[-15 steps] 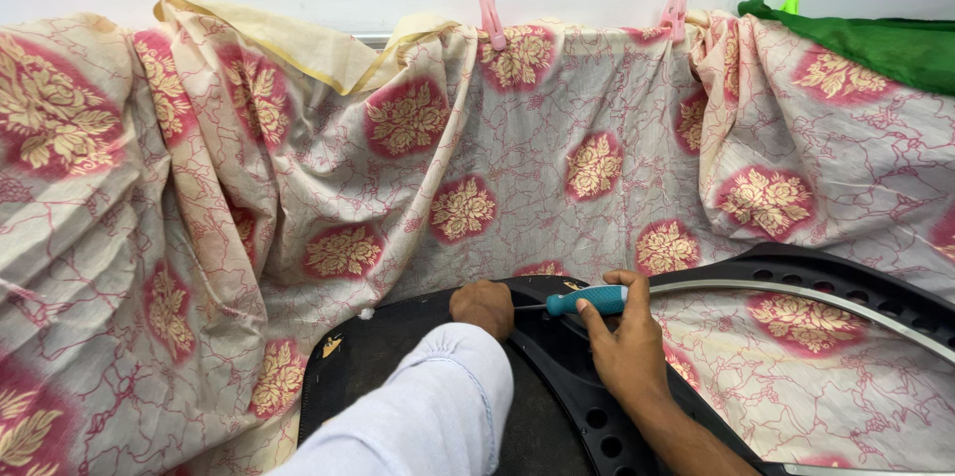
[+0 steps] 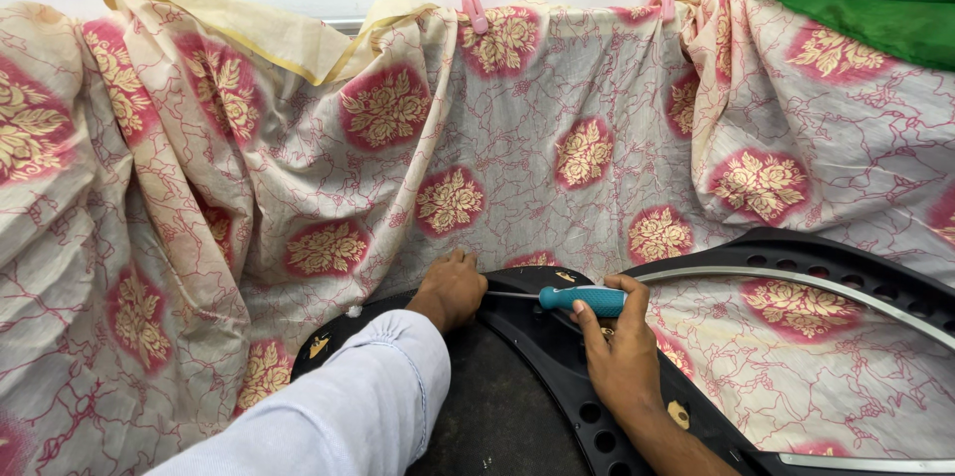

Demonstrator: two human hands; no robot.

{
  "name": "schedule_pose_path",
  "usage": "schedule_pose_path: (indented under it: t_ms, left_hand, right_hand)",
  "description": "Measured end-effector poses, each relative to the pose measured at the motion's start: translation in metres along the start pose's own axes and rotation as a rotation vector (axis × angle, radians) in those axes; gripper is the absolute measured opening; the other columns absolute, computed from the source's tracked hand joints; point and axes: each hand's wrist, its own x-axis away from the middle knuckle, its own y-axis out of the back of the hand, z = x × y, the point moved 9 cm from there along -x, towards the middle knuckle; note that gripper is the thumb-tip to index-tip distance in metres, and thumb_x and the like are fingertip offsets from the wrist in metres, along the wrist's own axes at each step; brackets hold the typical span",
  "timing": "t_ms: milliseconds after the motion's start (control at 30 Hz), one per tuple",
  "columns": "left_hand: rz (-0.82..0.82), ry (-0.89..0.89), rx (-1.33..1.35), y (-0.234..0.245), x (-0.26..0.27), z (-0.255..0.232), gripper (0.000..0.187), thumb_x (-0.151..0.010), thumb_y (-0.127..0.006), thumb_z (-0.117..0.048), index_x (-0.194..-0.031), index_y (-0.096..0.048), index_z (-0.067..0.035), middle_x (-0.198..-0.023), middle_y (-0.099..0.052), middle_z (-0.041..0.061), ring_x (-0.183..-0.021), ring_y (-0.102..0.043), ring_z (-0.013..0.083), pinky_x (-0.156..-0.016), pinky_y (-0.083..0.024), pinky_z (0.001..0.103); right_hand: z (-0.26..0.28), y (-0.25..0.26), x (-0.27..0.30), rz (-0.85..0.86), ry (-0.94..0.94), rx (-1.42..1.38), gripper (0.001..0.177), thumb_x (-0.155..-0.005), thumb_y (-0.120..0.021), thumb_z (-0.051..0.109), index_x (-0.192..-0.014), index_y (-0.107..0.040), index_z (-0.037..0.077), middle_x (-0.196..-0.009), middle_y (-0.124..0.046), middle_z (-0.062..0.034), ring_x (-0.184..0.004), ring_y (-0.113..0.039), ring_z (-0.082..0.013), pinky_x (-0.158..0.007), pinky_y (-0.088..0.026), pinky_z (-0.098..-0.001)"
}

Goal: The person uses a screwdriver to remove screws from a black plastic chair base, detaches a metal frame, and sets the parts aside. The person then reattaches the frame and continues to remove additional screws from the base.

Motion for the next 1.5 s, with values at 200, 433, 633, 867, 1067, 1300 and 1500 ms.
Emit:
schedule_pose_path:
  t_ms: [200, 433, 633, 867, 1067, 1300, 1500]
  left_hand:
    - [-0.069, 0.037, -0.028, 0.008, 0.014, -0.009, 0.028, -0.092, -0.064, -0.017, -0.112, -0.075, -0.003, -0.131, -0.054, 0.022, -0.128, -0.047, 0.0368, -0.108, -0.044, 0.045]
    - [-0.087, 0.068, 0.011, 0.011, 0.016, -0.007, 0.030, -0.089, -0.066, -0.019, -0.113, -0.074, -0.002, -0.135, -0.050, 0.021, -0.132, -0.044, 0.0364, -0.109, -0.042, 0.046]
    - [-0.104, 0.201, 0.146, 0.015, 0.023, 0.005, 0.043, -0.087, -0.072, -0.027, -0.119, -0.069, 0.003, -0.138, -0.051, 0.020, -0.131, -0.046, 0.0353, -0.110, -0.042, 0.046]
    - [-0.390, 0.241, 0.394, 0.042, 0.058, 0.015, 0.023, -0.085, -0.071, -0.023, -0.099, -0.070, -0.005, -0.103, -0.070, 0.014, -0.108, -0.063, 0.0305, -0.097, -0.046, 0.046]
    - [-0.269, 0.053, 0.768, 0.043, 0.085, 0.003, 0.017, -0.075, -0.077, -0.025, -0.083, -0.070, -0.012, -0.079, -0.074, 0.002, -0.079, -0.072, 0.0202, -0.092, -0.052, 0.038]
    - [-0.146, -0.162, 0.793, 0.044, 0.098, -0.025, 0.020, -0.072, -0.084, -0.022, -0.085, -0.072, -0.013, -0.079, -0.076, -0.004, -0.080, -0.075, 0.0122, -0.098, -0.044, 0.031]
    - [-0.008, -0.177, 0.818, 0.043, 0.095, -0.033, 0.028, -0.069, -0.089, -0.018, -0.089, -0.071, -0.015, -0.083, -0.079, -0.006, -0.085, -0.076, 0.0079, -0.105, -0.041, 0.032]
  right_hand:
    - [0.000, -0.001, 0.000, 0.007, -0.011, 0.014, 0.049, -0.095, -0.063, 0.026, -0.134, -0.038, 0.009, -0.092, -0.079, -0.0122, -0.078, -0.077, -0.0202, -0.071, -0.058, -0.0353]
    - [-0.001, -0.001, 0.000, 0.014, -0.012, 0.034, 0.049, -0.096, -0.063, 0.027, -0.134, -0.037, 0.010, -0.093, -0.079, -0.0123, -0.080, -0.078, -0.0204, -0.072, -0.058, -0.0357]
    - [-0.002, -0.002, 0.000, 0.027, -0.027, 0.029, 0.049, -0.095, -0.062, 0.028, -0.134, -0.037, 0.010, -0.094, -0.078, -0.0121, -0.085, -0.078, -0.0217, -0.075, -0.059, -0.0363]
    - [-0.001, -0.001, 0.000, 0.023, -0.039, 0.030, 0.049, -0.096, -0.062, 0.028, -0.135, -0.038, 0.010, -0.095, -0.079, -0.0120, -0.089, -0.077, -0.0213, -0.078, -0.058, -0.0365]
    - [-0.002, -0.001, -0.001, 0.011, -0.029, 0.022, 0.049, -0.096, -0.063, 0.027, -0.135, -0.038, 0.009, -0.094, -0.079, -0.0123, -0.086, -0.077, -0.0220, -0.077, -0.058, -0.0362]
    - [-0.004, -0.001, -0.001, -0.002, -0.020, -0.013, 0.050, -0.095, -0.065, 0.026, -0.134, -0.039, 0.009, -0.093, -0.079, -0.0124, -0.084, -0.077, -0.0212, -0.075, -0.058, -0.0350]
    - [-0.003, 0.000, 0.000, 0.002, -0.025, -0.002, 0.050, -0.096, -0.065, 0.027, -0.135, -0.039, 0.009, -0.093, -0.079, -0.0117, -0.084, -0.077, -0.0204, -0.076, -0.058, -0.0346]
